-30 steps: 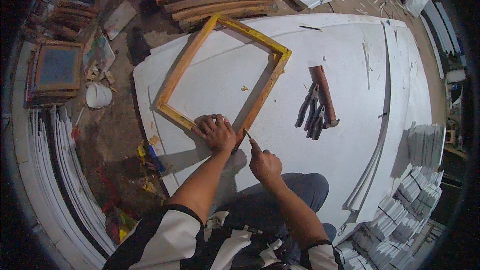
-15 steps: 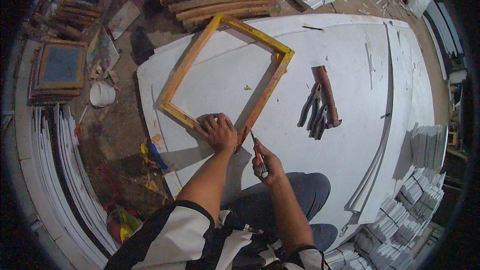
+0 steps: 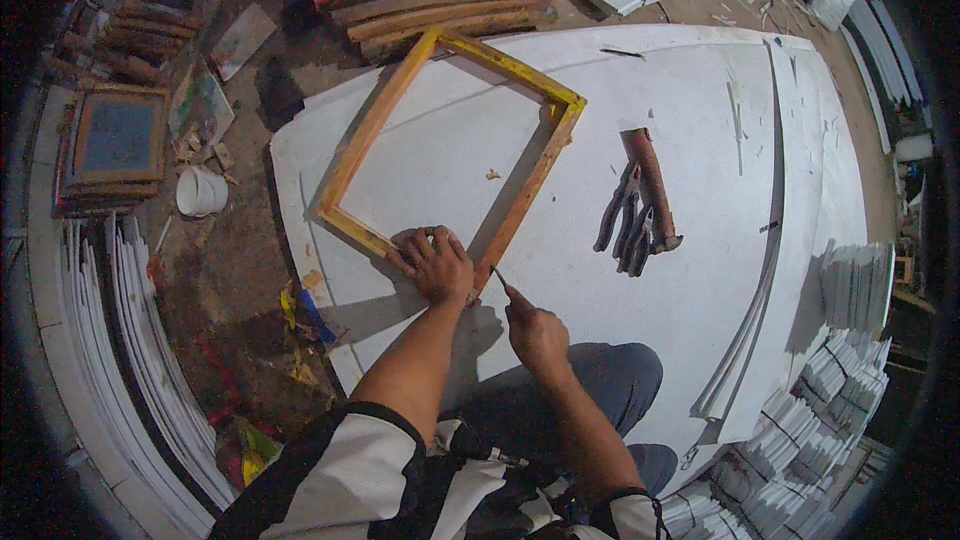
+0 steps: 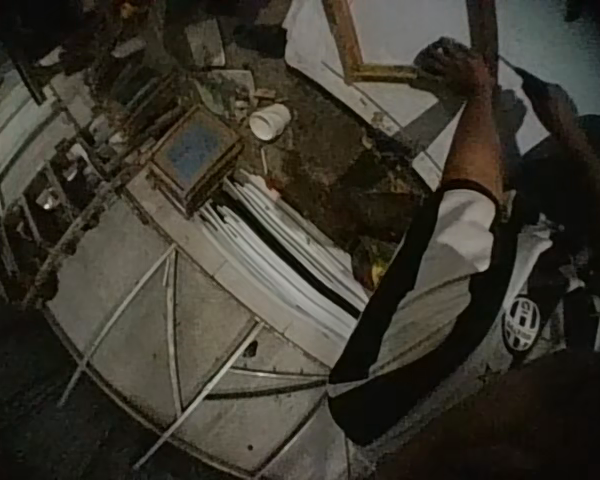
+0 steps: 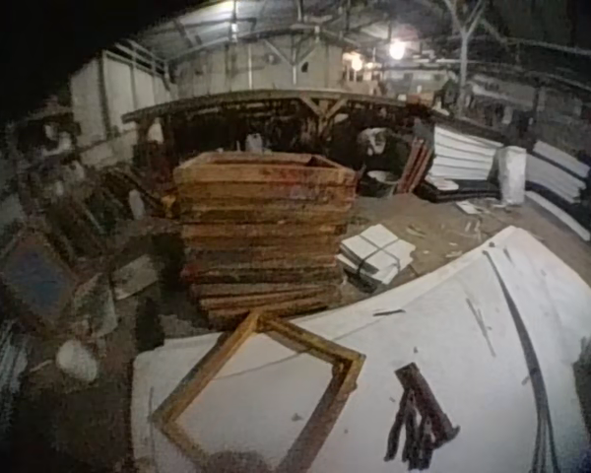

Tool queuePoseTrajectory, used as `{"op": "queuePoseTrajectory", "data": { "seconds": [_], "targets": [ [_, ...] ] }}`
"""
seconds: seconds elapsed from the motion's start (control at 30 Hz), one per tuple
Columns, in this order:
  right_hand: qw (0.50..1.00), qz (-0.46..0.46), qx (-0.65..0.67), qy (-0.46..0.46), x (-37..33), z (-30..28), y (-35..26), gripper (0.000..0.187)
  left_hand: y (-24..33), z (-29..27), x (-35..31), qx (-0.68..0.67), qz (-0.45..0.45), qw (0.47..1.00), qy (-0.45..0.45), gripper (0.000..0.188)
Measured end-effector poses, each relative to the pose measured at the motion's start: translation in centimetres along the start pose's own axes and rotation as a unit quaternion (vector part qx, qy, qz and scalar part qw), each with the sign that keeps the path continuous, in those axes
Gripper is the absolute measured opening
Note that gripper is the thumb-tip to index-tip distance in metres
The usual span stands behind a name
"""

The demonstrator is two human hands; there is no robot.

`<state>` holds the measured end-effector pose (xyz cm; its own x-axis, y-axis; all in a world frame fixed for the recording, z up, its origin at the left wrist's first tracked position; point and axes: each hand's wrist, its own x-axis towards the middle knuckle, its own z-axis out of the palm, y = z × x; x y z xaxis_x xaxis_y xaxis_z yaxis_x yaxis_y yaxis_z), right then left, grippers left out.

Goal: The person sits on the floor and uses a utility knife to scrape yellow paint off a wooden frame. They then use pliers to pull out nails or staples from the frame.

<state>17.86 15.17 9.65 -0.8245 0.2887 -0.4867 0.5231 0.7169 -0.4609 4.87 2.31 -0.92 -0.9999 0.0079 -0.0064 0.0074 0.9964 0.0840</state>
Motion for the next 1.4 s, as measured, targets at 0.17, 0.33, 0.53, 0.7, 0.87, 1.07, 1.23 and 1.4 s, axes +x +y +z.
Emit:
{"op": "queuePoseTrajectory", "data": {
  "seconds": [0.17, 0.33, 0.53, 0.7, 0.87, 1.07, 1.23, 1.4],
  "targets": [
    [0.997, -0.014, -0.071, 0.001, 0.1, 0.5, -0.3, 0.043, 0.1, 0.5, -0.1, 0.014, 0.02, 0.998, 0.058, 0.026],
    [0.996, 0.028, 0.075, -0.026, 0.2, 0.8, -1.4, 0.045, 0.4, -0.6, -0.2, 0.051, 0.037, 0.997, 0.035, 0.026],
    [0.981, -0.085, 0.16, 0.071, 0.9, 2.6, 1.0, 0.04, 0.3, 1.0, -0.4, 0.016, 0.016, 0.998, 0.058, 0.024],
    [0.729, 0.21, 0.637, -0.138, 0.5, 2.7, 1.4, 0.037, -0.3, 1.0, -0.6, 0.017, 0.011, 1.0, -0.003, 0.03],
    [0.461, 0.226, 0.831, -0.214, 0.3, 4.5, 2.8, 0.042, -0.5, 1.1, 0.1, -0.015, 0.007, 1.0, -0.018, 0.032],
    [0.671, 0.169, 0.718, -0.083, -2.9, 1.1, 2.8, 0.051, -1.4, -0.3, -0.2, -0.146, 0.149, 0.977, 0.033, 0.028],
    [0.776, 0.144, 0.612, -0.039, -5.2, -0.2, 4.8, 0.05, -8.9, -2.8, -0.1, -0.012, 0.383, 0.923, -0.026, 0.032],
    [0.842, 0.108, 0.525, -0.061, -5.9, 0.6, 3.6, 0.052, -8.0, -1.9, -3.7, -0.022, 0.335, 0.942, -0.024, 0.031]
  ]
}}
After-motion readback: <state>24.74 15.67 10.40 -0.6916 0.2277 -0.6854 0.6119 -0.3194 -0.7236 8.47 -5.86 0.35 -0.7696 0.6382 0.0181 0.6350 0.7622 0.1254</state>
